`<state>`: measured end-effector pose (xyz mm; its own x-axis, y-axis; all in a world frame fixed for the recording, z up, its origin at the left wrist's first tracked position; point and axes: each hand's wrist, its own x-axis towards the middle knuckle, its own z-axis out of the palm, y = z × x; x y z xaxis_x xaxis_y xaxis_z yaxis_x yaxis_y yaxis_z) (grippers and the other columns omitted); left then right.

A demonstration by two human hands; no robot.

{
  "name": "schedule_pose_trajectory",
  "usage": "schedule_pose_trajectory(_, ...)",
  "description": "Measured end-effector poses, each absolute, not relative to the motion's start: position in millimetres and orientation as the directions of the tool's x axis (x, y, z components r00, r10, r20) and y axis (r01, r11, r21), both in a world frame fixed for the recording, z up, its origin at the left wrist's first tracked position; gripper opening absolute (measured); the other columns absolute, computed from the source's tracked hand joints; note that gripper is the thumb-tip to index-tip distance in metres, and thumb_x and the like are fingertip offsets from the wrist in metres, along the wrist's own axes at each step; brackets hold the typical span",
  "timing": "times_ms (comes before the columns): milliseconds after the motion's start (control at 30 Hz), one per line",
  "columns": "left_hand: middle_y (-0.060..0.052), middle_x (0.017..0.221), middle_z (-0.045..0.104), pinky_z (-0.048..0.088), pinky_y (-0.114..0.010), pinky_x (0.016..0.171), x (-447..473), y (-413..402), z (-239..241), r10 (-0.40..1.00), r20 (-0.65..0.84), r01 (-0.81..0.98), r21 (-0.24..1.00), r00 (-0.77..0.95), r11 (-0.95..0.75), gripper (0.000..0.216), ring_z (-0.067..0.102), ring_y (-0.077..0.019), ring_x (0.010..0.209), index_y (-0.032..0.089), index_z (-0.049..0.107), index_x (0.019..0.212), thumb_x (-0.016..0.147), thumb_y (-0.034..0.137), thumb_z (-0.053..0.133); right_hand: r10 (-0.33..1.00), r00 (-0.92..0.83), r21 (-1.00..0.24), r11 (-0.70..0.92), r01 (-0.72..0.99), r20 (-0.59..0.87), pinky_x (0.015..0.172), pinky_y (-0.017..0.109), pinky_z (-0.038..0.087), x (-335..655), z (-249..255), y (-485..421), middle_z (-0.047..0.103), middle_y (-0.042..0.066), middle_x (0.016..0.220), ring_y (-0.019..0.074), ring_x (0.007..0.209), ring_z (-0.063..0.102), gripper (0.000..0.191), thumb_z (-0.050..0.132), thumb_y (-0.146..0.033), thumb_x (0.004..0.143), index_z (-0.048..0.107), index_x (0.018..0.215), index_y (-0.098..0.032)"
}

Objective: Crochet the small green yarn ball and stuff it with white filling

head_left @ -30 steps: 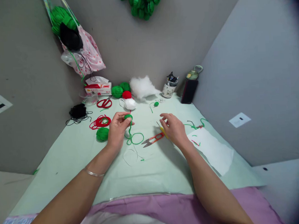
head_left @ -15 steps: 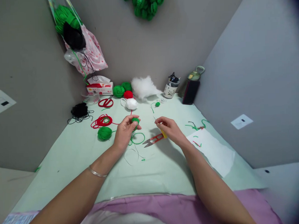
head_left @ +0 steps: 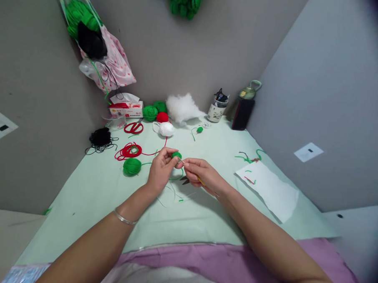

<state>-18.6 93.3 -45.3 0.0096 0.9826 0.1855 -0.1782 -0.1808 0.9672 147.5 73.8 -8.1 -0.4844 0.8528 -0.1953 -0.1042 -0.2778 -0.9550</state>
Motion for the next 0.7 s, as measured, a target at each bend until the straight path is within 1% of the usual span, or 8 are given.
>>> schedule_pose_trajectory(100,0.002,0.078,0.066,0.052,-0.028,0.074,-17.5,92.6,-46.8,0.981,0.196,-0.161,0.968,0.008,-0.192,0.023,0.063,-0.0129,0.069,0.018,0.065,0.098,0.08,0.028,0.075,0.841,-0.496,-0.935,-0.324,-0.143,-0.215,0.043,0.021,0.016,147.2,-10.1,74.3,0.032,-0.012,0.052,0.0065,0.048,0.015,0.025,0.068,-0.041,0.089,0.068,0.095,-0.016)
schedule_pose_trajectory(233,0.002,0.078,0.067,0.052,-0.029,0.075,-17.4,92.0,-48.6,0.977,0.211,-0.133,0.969,-0.001,-0.21,0.023,0.065,-0.0132,0.071,0.018,0.064,0.1,0.082,0.027,0.074,0.829,-0.505,-0.902,-0.382,-0.2,-0.24,0.042,0.02,0.014,146.6,-9.7,75.1,0.03,-0.012,0.053,0.0062,0.048,0.013,0.024,0.069,-0.039,0.089,0.068,0.094,-0.016)
schedule_pose_trajectory(400,0.001,0.079,0.067,0.053,-0.029,0.072,-16.1,90.7,-50.9,0.975,0.222,-0.109,0.969,-0.006,-0.221,0.025,0.067,-0.0143,0.071,0.019,0.062,0.103,0.083,0.031,0.074,0.797,-0.547,-0.856,-0.449,-0.257,-0.254,0.041,0.019,0.012,150.8,-9.0,78.8,0.026,-0.012,0.055,0.0061,0.049,0.01,0.021,0.067,-0.035,0.09,0.067,0.093,-0.014)
schedule_pose_trajectory(567,0.001,0.079,0.068,0.053,-0.029,0.069,-13.8,88.8,-52.8,0.975,0.22,-0.083,0.972,0.022,-0.218,0.027,0.065,-0.0142,0.067,0.019,0.062,0.105,0.085,0.035,0.072,0.812,-0.521,-0.87,-0.432,-0.236,-0.262,0.042,0.02,0.014,155.2,-8.9,83.1,0.025,-0.012,0.056,0.0065,0.049,0.009,0.018,0.063,-0.032,0.089,0.065,0.091,-0.015)
schedule_pose_trajectory(700,0.001,0.08,0.069,0.053,-0.029,0.069,-12.6,87.9,-53.5,0.975,0.219,-0.071,0.974,0.048,-0.215,0.027,0.065,-0.0146,0.068,0.019,0.063,0.107,0.088,0.037,0.07,0.849,-0.458,-0.913,-0.373,-0.168,-0.262,0.043,0.022,0.014,152.6,-5.7,81.4,0.026,-0.011,0.055,0.0075,0.048,0.011,0.019,0.058,-0.033,0.09,0.063,0.091,-0.015)
